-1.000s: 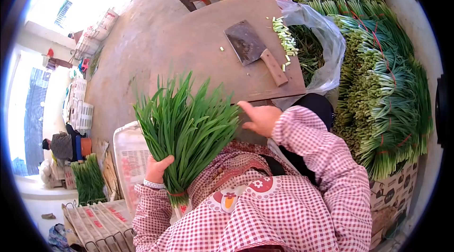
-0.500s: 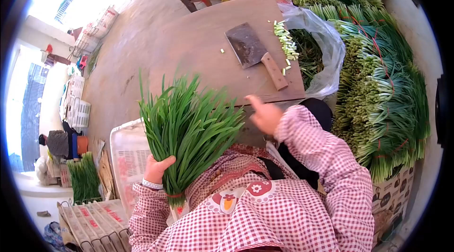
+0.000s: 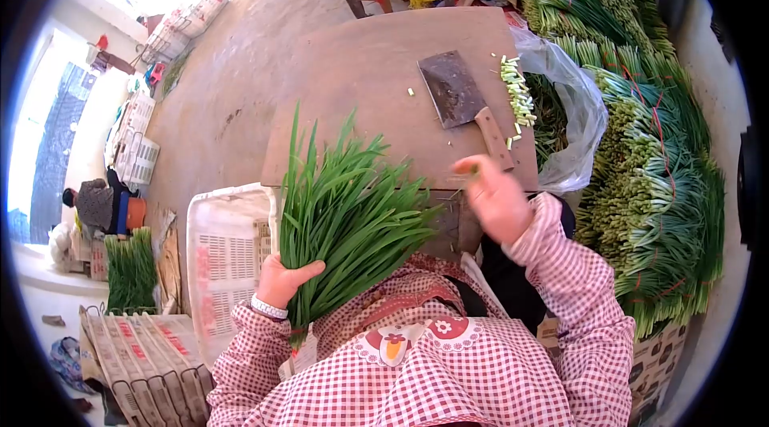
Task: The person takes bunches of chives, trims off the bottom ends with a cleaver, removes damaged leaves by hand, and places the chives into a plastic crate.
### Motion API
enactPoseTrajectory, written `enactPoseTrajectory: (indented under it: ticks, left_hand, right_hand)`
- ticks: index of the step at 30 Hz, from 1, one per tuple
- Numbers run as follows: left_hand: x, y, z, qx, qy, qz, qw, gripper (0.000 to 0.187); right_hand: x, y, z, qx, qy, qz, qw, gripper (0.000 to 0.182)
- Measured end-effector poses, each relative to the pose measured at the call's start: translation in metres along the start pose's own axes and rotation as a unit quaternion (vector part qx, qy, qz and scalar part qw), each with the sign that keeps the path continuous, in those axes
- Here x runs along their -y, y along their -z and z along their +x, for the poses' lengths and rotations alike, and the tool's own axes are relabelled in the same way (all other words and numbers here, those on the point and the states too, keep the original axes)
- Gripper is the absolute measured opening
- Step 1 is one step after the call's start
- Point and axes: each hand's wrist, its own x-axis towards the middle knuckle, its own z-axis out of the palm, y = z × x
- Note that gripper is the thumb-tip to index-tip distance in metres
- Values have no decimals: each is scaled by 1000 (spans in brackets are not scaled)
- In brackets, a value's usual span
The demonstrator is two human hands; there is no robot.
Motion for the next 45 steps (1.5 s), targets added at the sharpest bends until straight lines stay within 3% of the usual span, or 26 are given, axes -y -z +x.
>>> enactPoseTrajectory:
  ticks: [3,6,10,12,14,16,18,20,22,24,25,27,30,32,34,36,38,40,42,43,44,45]
  left_hand:
    - [0,-4,3,7,5,-3,1000,32]
    - [-3,-9,3,10,3,-3,1000,33]
    - [-3,-14,2,13,1,7,1000,31]
    - [-3,-15,2,8,-2,17,1000,31]
    - [-1,-15,6,3,-9,22,1000,31]
    - [2,-12,8,12,0,81,997,33]
    - [4,-12,10,9,-3,105,994,34]
    - [2,-16,11,7,-8,128,992,36]
    - [-1,-21,10,12,-1,116,993,37]
    - [-4,-27,7,12,-5,114,993,37]
    - [-6,-29,6,14,-9,112,994,37]
    - [-6,-31,6,14,-9,107,994,38]
    - [-3,-29,6,17,-10,108,994,39]
    - [-2,-25,7,21,-10,166,986,41]
    - [3,-21,9,14,-6,148,989,42]
    - [7,-17,11,5,-2,126,992,42]
    - [9,-12,11,7,-10,111,994,43]
    - [2,-13,7,26,-15,93,995,47]
    - [0,-13,2,51,-36,-3,998,50]
    - [-3,-10,-2,63,-37,21,997,48]
    - [-5,-9,-5,60,-36,21,997,48]
    - [-8,-7,-8,54,-15,-8,998,46]
  right_hand:
    - [35,-21,0,231,-13,-167,958,56]
    - [8,-65,-1,200,107,-231,946,34]
    - [-6,-74,5,211,96,-226,946,22]
    - [-20,-71,3,23,127,-81,988,24]
    - [-35,-42,14,-33,-30,72,996,25]
    - [-17,-15,13,36,-114,214,970,22]
    - [5,-13,11,80,-122,224,964,16]
    - [19,-27,12,110,-113,168,973,17]
    - [12,-52,17,71,-15,126,989,23]
    - [5,-78,20,-27,127,43,991,23]
    - [4,-85,23,-29,129,45,990,23]
    - [6,-92,27,34,44,78,995,21]
    - [17,-88,29,26,45,116,992,21]
    - [-1,-85,30,18,44,66,997,19]
    - [-15,-64,33,-17,74,-75,994,18]
    - [-20,-21,30,-62,-40,-6,997,20]
    - [-27,17,17,-16,-10,7,1000,21]
    - [-28,51,-2,54,-82,-97,990,20]
    - [-48,64,-20,-101,96,-288,947,20]
    - [-49,66,-28,-149,98,-336,925,21]
    - [-48,68,-33,-148,99,-335,925,21]
    - [-27,65,-37,-55,103,-261,958,22]
